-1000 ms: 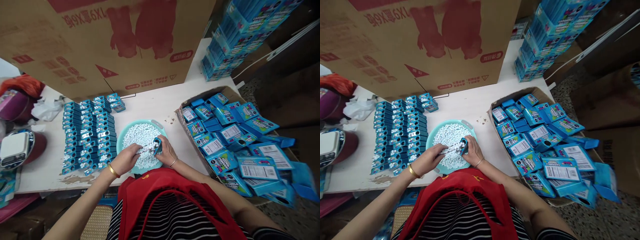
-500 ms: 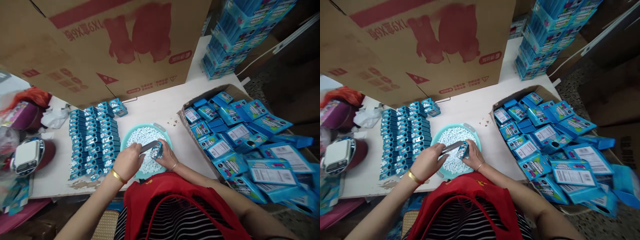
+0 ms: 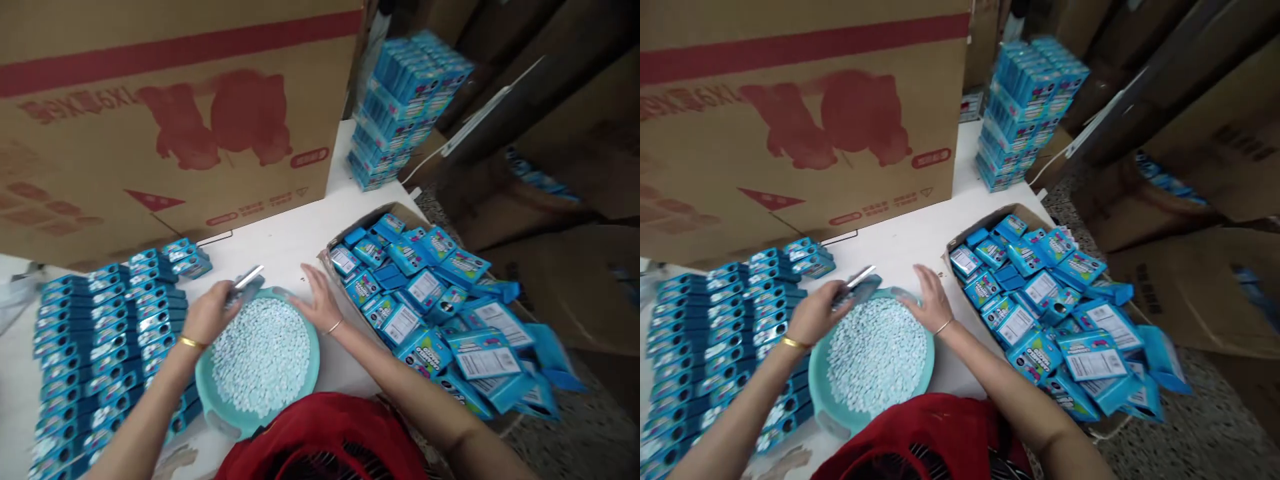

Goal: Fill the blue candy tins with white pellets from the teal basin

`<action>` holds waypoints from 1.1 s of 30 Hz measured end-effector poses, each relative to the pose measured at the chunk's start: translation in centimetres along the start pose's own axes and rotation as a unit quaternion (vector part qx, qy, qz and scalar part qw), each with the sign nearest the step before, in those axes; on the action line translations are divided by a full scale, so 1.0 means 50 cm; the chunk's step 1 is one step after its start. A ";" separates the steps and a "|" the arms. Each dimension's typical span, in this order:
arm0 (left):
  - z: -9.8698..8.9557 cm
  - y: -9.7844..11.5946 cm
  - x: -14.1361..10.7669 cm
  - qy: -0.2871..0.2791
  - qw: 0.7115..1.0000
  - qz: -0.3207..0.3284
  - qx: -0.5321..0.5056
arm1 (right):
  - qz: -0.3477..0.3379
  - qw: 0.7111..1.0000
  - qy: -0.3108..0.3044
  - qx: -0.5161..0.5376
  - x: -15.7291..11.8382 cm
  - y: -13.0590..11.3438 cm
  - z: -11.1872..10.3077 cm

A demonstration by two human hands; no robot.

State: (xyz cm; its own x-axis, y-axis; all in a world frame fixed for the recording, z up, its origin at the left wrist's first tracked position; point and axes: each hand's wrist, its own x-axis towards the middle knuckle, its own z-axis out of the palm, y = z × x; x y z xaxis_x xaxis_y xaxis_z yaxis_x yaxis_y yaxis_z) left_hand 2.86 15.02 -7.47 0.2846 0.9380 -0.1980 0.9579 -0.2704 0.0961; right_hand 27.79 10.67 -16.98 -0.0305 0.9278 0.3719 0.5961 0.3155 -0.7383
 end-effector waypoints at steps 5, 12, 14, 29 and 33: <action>0.001 -0.184 0.126 -0.006 0.997 0.003 0.080 | 0.126 0.976 0.084 -0.158 0.104 0.215 -0.113; 0.069 -0.327 0.222 -0.009 0.998 -0.003 0.058 | 0.283 0.915 -0.008 -0.288 0.109 0.391 -0.117; 0.077 -0.323 0.216 0.003 0.998 -0.008 0.058 | 0.280 0.917 -0.006 -0.284 0.105 0.402 -0.113; 0.194 -0.041 -0.176 -0.174 0.977 0.031 -0.120 | 0.269 0.917 0.134 0.261 -0.065 0.098 -0.156; 0.188 -0.013 -0.262 -0.309 0.950 0.026 -0.042 | 0.422 0.743 0.116 0.506 -0.088 0.024 -0.119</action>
State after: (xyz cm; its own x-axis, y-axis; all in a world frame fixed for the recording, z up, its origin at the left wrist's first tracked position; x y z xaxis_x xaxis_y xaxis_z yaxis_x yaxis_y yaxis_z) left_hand -1.15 0.88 -14.09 0.3236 0.6107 -0.7227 0.9431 -0.2698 0.1943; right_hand 33.42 5.77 -16.18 0.2203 0.8583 -0.4635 -0.5881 -0.2622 -0.7651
